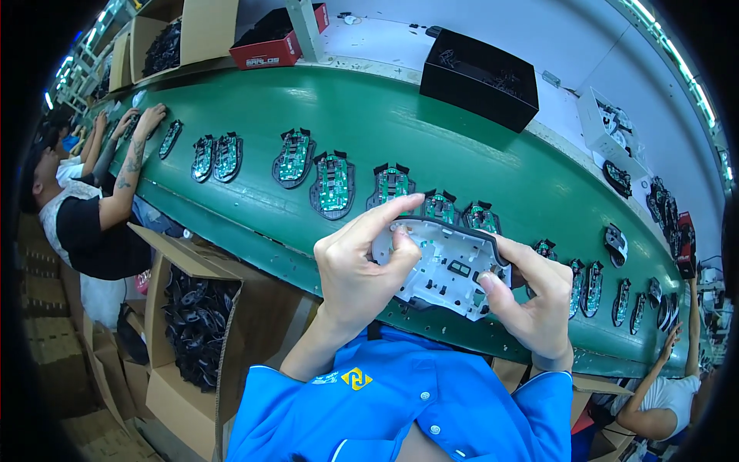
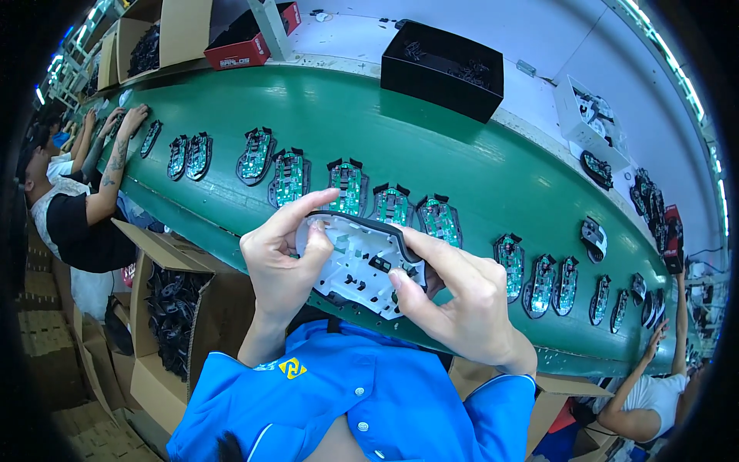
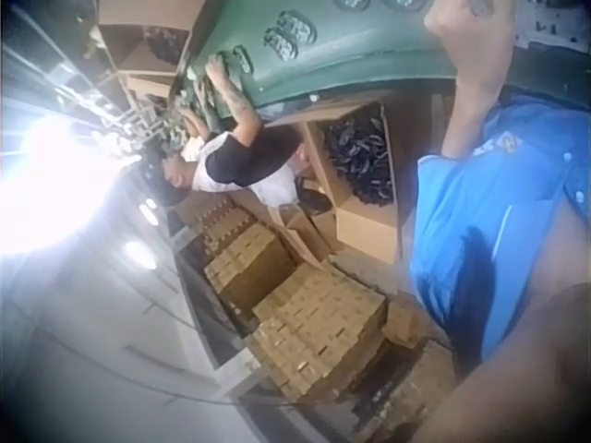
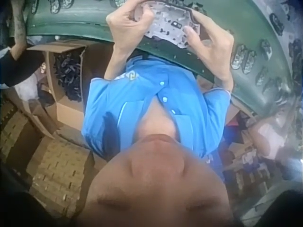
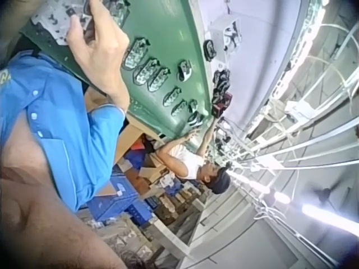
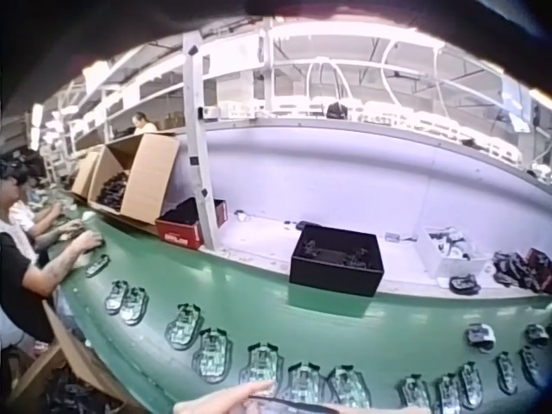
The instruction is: The person assembles computer mouse covers by taking shells and components from boxes, snapping buttons and side pieces into each shell by hand, and placing the assembled covers onto mouse bases on the conveyor belt.
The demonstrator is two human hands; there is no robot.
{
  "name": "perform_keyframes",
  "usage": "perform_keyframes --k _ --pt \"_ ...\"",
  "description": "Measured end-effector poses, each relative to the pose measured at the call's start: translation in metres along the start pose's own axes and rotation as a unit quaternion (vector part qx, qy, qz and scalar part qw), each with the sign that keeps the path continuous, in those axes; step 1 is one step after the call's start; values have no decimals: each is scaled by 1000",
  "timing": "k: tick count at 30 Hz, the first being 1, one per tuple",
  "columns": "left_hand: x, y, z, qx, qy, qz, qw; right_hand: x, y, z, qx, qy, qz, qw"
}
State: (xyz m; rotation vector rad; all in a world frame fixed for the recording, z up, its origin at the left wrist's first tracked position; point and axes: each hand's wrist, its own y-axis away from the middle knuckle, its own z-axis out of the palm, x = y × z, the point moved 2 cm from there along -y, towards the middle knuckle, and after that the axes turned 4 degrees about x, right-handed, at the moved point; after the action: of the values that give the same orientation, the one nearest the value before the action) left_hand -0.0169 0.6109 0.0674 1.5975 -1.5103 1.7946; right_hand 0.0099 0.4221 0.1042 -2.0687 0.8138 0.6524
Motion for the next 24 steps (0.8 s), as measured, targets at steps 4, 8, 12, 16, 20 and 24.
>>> perform_keyframes --k 4,8,12,16,20,24 --pt "-2 1 0 3 -9 -11 1000 -3 1 1 5 2 -9 1000" --pt "-1 0 0 13 -37 30 999 -5 2 2 13 9 -9 1000" --pt "-2 2 -1 3 -27 34 999 -6 5 4 20 15 -14 1000" --pt "-3 7 -1 16 -25 34 999 -8 8 4 28 46 -43 998" --pt "-4 8 -3 10 -69 85 994 -13 5 0 15 121 -70 990" --pt "1 10 0 -5 -99 199 975 -4 5 -5 -18 102 6 995"
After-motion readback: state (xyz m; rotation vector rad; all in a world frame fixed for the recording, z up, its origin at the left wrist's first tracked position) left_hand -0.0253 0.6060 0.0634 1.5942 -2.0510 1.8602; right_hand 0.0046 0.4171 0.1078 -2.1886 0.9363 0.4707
